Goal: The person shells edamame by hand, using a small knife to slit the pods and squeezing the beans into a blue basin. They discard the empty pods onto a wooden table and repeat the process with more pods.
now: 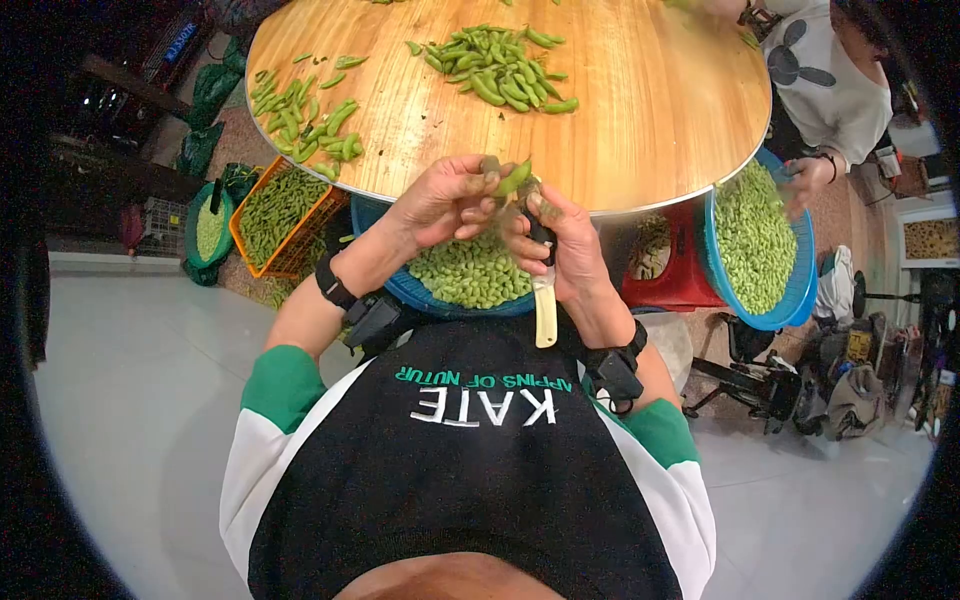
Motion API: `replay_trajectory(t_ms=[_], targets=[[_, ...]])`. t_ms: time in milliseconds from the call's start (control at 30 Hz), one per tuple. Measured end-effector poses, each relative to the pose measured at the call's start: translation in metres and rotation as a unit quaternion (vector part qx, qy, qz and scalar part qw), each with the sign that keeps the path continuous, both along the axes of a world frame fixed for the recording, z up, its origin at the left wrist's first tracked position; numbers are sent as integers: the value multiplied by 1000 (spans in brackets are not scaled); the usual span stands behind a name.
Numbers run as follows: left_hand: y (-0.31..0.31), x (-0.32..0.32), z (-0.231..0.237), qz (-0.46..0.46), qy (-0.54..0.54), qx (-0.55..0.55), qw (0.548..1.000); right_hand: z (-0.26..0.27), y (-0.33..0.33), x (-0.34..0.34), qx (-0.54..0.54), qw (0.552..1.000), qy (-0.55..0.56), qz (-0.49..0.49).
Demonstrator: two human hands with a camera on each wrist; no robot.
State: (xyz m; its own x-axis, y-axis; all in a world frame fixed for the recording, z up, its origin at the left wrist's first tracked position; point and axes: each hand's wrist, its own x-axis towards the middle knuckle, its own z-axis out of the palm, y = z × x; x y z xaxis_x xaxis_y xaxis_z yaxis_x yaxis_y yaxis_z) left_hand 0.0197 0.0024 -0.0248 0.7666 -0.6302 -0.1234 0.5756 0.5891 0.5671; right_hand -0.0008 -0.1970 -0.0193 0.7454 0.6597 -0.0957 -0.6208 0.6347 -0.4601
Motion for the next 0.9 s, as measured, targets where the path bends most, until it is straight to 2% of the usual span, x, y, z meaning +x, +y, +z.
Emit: replay_trajectory(t_ms=[33,67,100,133,167,200,267,400,433,467,500,567,600,667,733,800,867,900], targets=[[-1,0,3,47,-104,125,986,-1,0,0,-9,1000,9,-14],[-2,-1,6,92,-204,247,943,-1,0,0,-9,1000,9,-14],[-2,-3,10,92,-203,247,943,-1,1,-1,-20,999,23,-17],[-3,-5,15,161,-383,377,828,-1,2,-1,-31,999,36,-21],[-3,-7,19,220,-538,482,656,1,3,-2,-32,999,37,-21],[-2,-10,22,221,-536,483,656,4,4,-2,-17,999,45,-8],[1,-13,27,232,-644,544,486,4,5,-3,-2,999,52,4],[1,-16,17,228,-647,540,488,1,6,-6,-1,998,61,0],[-3,-18,18,241,-558,487,627,2,6,-7,2,998,64,-1],[-6,-21,18,247,-451,420,748,3,6,-8,1,998,64,-1],[-7,-22,18,248,-451,420,748,5,7,-8,0,998,60,-3],[-7,-24,18,191,-277,344,877,5,7,-7,-1,998,55,-4],[-8,-25,17,191,-276,344,877,1,5,-7,0,999,53,-12],[-9,-26,15,193,-222,297,908,-1,4,-8,1,998,52,-18],[-7,-26,18,169,-202,304,915,-2,5,-9,-109,991,-12,-70],[-5,-27,19,146,-182,312,921,-3,3,-7,-107,993,-10,-57],[-2,-27,18,121,-96,249,956,-2,3,-5,-105,993,-8,-45],[-3,-28,15,121,-95,250,956,-2,5,-6,-176,981,-52,-65]])
